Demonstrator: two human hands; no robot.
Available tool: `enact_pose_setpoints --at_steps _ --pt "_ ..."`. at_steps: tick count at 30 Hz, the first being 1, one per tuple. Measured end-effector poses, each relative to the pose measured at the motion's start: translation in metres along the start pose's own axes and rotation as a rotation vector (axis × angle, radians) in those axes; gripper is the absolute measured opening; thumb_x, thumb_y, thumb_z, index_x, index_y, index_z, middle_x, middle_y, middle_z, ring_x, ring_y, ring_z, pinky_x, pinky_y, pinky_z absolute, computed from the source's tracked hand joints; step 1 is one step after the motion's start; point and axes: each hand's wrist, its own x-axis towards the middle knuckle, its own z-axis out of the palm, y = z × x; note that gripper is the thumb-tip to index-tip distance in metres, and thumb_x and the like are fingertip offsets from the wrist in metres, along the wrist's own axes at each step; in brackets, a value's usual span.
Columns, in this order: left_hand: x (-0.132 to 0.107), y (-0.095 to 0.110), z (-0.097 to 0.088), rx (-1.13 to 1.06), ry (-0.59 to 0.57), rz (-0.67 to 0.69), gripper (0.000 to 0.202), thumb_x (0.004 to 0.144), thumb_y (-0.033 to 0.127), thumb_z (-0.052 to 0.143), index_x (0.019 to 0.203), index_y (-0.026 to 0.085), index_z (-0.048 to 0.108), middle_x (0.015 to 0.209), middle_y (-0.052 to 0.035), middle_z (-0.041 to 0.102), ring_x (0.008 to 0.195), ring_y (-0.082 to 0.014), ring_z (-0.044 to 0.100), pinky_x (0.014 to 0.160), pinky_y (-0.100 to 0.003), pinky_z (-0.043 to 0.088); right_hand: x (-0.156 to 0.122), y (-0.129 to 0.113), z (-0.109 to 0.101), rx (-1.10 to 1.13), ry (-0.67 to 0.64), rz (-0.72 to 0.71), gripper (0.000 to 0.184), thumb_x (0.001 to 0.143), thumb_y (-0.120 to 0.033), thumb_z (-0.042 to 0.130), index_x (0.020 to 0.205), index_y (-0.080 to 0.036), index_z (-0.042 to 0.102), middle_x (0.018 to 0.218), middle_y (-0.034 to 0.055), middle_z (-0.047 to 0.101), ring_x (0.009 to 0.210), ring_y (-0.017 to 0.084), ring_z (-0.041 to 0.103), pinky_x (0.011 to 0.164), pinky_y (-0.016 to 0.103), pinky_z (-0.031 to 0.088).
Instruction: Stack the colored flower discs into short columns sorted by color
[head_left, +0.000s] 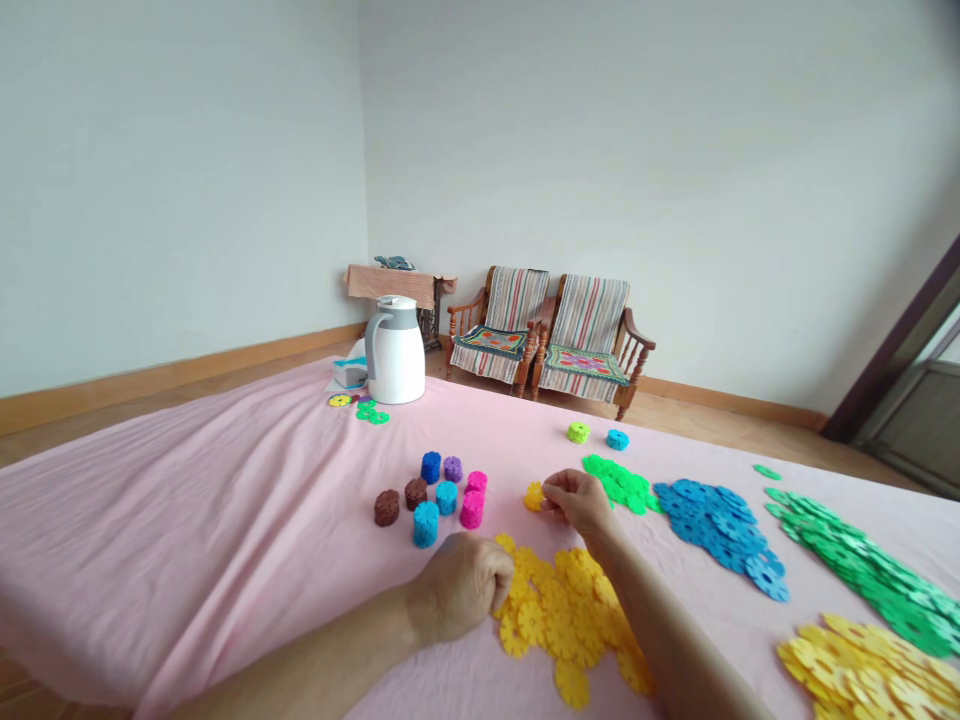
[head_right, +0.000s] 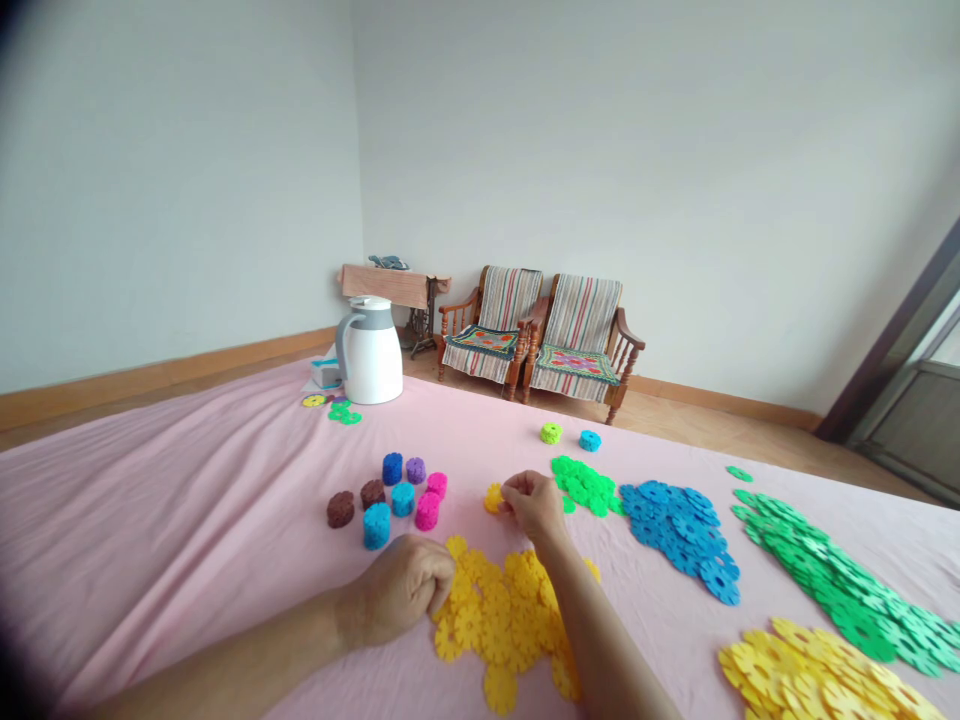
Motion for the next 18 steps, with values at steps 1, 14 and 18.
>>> enact_pose_setpoints --at_steps 1,14,18 --pt "0.0 -0.001 0.0 -0.001 0.003 0.0 0.023 0.054 -0.002 0.035 0.045 0.015 0.048 0.05 0.0025 0.055 0.05 -0.0091 0.051 0.052 -0.018 0.035 0.0 0.001 0.001 -0.01 0.0 -0.001 0.006 0.062 -0.023 0.057 0.062 -0.016 0.056 0.05 -0.0006 0.059 0.041 0.01 0.052 0.041 0.02 0.037" --pt "0.0 0.001 0.0 -0.011 0.014 0.0 0.021 0.052 -0.001 0.035 0.044 0.015 0.046 0.049 0.0029 0.054 0.05 -0.0088 0.05 0.051 -0.018 0.033 0.003 0.003 -0.007 -0.131 0.041 -0.042 0.007 0.067 -0.024 0.053 0.064 -0.018 0.053 0.057 0.0015 0.062 0.051 0.013 0.061 0.048 0.021 0.041" --pt "0.0 0.001 0.001 -0.019 0.011 -0.004 0.021 0.052 -0.001 0.034 0.044 0.015 0.046 0.049 0.0028 0.055 0.05 -0.0089 0.05 0.052 -0.018 0.033 -0.009 -0.016 -0.013 -0.154 -0.073 -0.113 0.009 0.067 -0.026 0.055 0.064 -0.017 0.055 0.055 -0.0015 0.059 0.049 0.01 0.057 0.047 0.02 0.039"
